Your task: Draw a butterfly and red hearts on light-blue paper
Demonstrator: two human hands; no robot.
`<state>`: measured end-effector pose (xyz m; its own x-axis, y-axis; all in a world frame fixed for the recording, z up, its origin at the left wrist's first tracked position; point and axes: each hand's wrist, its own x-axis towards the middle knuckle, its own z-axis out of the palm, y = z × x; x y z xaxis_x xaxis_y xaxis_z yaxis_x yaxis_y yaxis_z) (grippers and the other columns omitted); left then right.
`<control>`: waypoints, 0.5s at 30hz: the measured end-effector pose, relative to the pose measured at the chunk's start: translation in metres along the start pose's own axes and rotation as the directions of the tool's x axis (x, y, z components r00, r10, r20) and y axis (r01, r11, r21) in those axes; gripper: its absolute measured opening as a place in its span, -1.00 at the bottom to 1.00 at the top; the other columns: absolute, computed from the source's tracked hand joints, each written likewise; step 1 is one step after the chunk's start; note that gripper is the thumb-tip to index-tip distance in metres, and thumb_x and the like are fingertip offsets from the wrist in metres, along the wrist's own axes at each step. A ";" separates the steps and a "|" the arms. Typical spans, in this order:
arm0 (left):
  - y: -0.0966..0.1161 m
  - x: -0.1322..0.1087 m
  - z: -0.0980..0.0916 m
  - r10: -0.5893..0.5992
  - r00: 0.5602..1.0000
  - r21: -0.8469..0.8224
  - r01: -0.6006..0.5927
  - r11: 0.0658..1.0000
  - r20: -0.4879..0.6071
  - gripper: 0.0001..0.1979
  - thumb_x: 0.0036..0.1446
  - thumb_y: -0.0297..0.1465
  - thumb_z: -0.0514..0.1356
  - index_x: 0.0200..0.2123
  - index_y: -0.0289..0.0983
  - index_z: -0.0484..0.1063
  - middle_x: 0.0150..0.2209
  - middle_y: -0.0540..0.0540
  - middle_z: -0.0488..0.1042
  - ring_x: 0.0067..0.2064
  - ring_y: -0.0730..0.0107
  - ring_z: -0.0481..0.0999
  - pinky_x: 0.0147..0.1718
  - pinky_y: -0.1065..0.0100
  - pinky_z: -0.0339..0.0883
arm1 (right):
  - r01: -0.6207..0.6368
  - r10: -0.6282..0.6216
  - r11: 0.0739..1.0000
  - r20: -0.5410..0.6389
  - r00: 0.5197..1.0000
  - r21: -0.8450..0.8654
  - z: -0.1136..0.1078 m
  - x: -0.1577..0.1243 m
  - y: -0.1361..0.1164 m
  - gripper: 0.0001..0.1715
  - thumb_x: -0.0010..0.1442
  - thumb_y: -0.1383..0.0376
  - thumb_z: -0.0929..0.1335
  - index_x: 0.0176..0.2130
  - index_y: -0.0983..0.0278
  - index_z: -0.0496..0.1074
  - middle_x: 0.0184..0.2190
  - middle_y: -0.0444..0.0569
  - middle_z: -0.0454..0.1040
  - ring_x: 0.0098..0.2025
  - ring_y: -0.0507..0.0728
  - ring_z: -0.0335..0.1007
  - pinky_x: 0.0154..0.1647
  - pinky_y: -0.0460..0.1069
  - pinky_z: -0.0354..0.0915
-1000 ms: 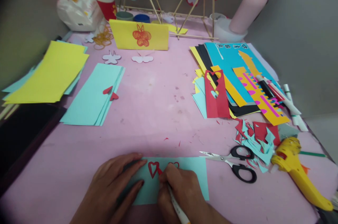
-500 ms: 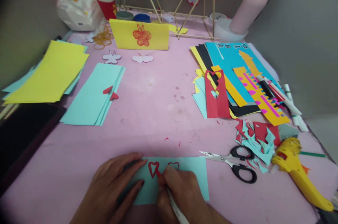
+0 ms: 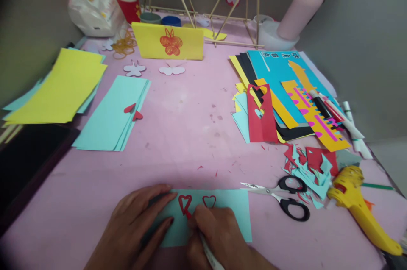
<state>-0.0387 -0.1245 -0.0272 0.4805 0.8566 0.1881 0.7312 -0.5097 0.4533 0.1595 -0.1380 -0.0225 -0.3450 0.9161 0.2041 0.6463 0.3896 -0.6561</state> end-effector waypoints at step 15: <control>-0.003 -0.001 0.002 0.034 0.999 0.014 -0.034 0.999 -0.005 -0.67 0.20 -0.37 0.06 0.05 -0.16 0.29 0.01 -0.07 0.39 0.01 0.23 0.35 -0.05 0.21 0.25 | -0.097 0.095 0.995 -0.104 0.990 -0.016 -0.004 0.001 -0.006 -0.79 -0.02 0.49 0.14 -0.47 0.19 0.18 -0.72 -0.27 0.33 -0.74 -0.04 0.23 -0.68 -0.17 0.09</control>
<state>-0.0401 -0.1242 -0.0301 0.5025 0.8392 0.2077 0.7214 -0.5395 0.4343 0.1578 -0.1387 -0.0160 -0.2094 0.9537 0.2158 0.6874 0.3005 -0.6612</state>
